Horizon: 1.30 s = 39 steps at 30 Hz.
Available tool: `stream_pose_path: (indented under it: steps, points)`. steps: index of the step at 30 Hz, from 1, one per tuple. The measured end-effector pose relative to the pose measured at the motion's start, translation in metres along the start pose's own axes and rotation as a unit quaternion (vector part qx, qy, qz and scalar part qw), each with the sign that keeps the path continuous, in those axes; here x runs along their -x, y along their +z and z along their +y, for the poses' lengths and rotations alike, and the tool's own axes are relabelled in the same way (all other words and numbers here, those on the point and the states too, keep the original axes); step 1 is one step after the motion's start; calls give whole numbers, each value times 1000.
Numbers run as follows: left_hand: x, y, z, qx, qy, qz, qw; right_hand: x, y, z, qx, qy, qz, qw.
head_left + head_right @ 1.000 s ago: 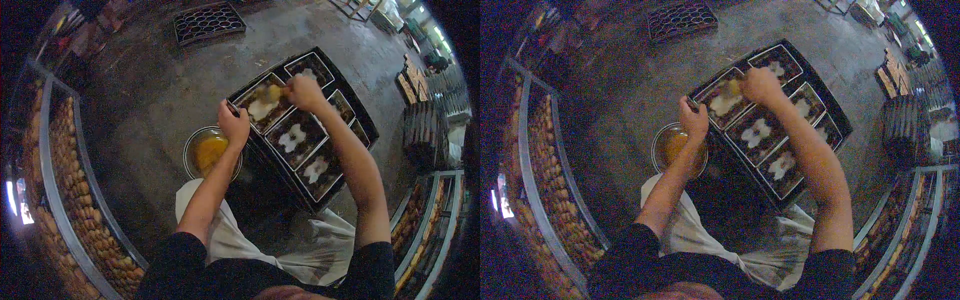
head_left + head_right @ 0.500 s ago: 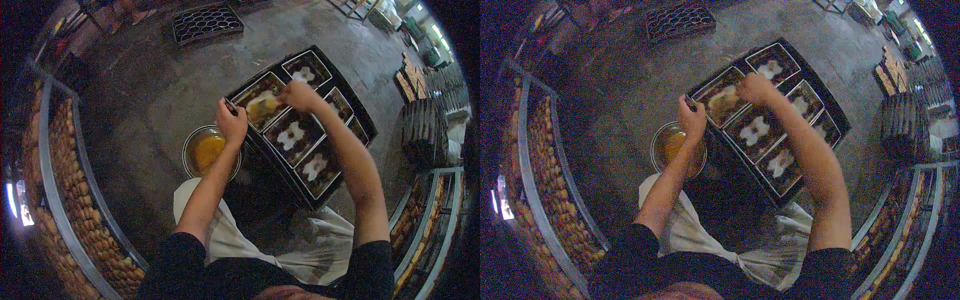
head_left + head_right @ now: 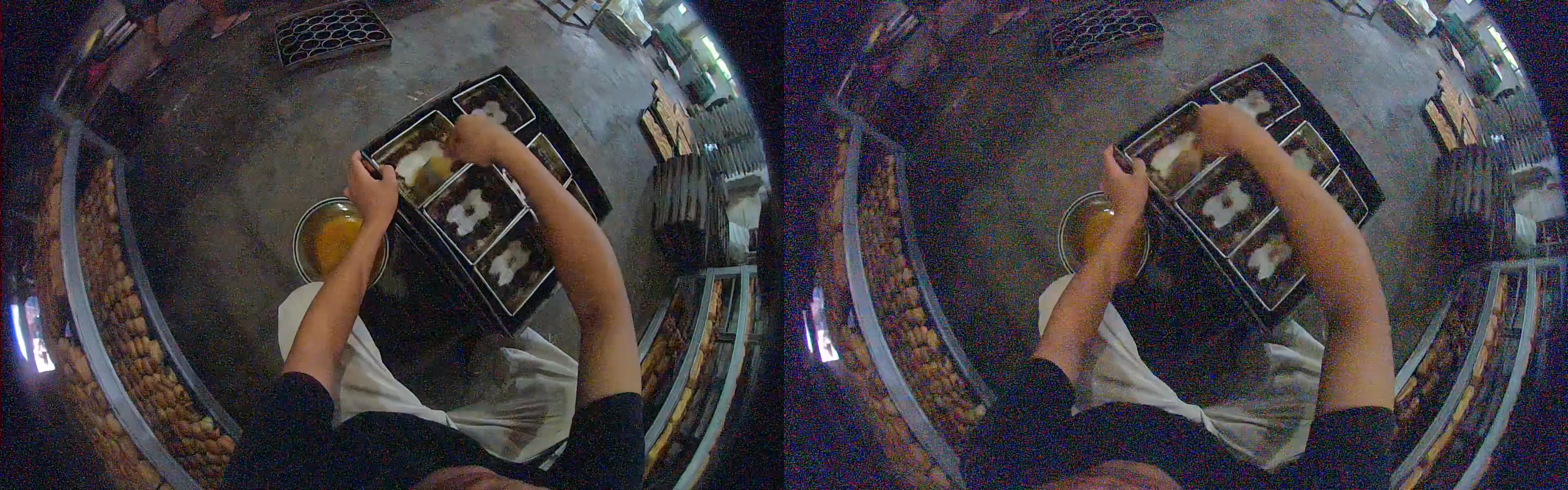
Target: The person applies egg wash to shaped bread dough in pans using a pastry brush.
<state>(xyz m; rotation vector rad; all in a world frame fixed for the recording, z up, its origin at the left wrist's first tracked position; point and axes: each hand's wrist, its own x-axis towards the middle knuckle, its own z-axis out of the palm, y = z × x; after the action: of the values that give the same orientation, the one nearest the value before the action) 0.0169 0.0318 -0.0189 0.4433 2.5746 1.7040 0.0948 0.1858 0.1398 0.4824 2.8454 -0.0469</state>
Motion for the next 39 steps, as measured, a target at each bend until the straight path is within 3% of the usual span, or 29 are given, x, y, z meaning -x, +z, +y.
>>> stream_pose_path:
  steps: [3, 6, 10, 12, 13, 15, 18, 21, 23, 25, 27, 30, 33, 36, 39]
  points:
    - [0, -5, 0, 5, 36, 1, 999, 17, 0, 8, 72, 116, 139, 981]
    - [-7, -11, -5, 7, 64, -20, 998, 36, -8, -7, 7, 167, 154, 974]
    - [-45, -51, -30, 5, 17, -154, 988, 73, -21, -68, -103, 173, 219, 955]
    - [-71, -74, -64, 15, 4, -234, 972, 86, -5, -106, -193, 148, 199, 949]
    - [-75, -91, -73, -40, -2, -225, 974, 85, 2, -121, -239, 135, 189, 943]
    - [-85, -121, -85, -147, -12, -208, 967, 67, 40, -146, -227, 109, 133, 959]
    - [-90, -149, -104, -189, -42, -175, 966, 31, 130, -171, -194, 80, 74, 975]
    - [-85, -170, -87, -215, -62, -191, 956, -8, 224, -194, -217, 47, 85, 971]
    - [-80, -178, -80, -198, -70, -200, 957, -29, 270, -205, 40, -23, -46, 998]
    - [-78, -182, -73, -183, -69, -212, 957, -49, 344, -202, 178, -102, 33, 978]
    - [-73, -189, -70, -179, -60, -220, 957, -45, 326, -200, 74, -93, 13, 993]
    - [-73, -192, -76, -164, -66, -230, 957, -15, 238, -197, -229, 21, -33, 973]
    - [-72, -193, -67, -172, -60, -223, 958, 7, 198, -182, -187, 30, -43, 981]
    - [-71, -192, -54, -179, -55, -227, 956, 30, 185, -165, -278, 72, -61, 956]
    - [-83, -175, -77, -191, -19, -234, 953, 52, 227, -159, -466, 143, 14, 873]
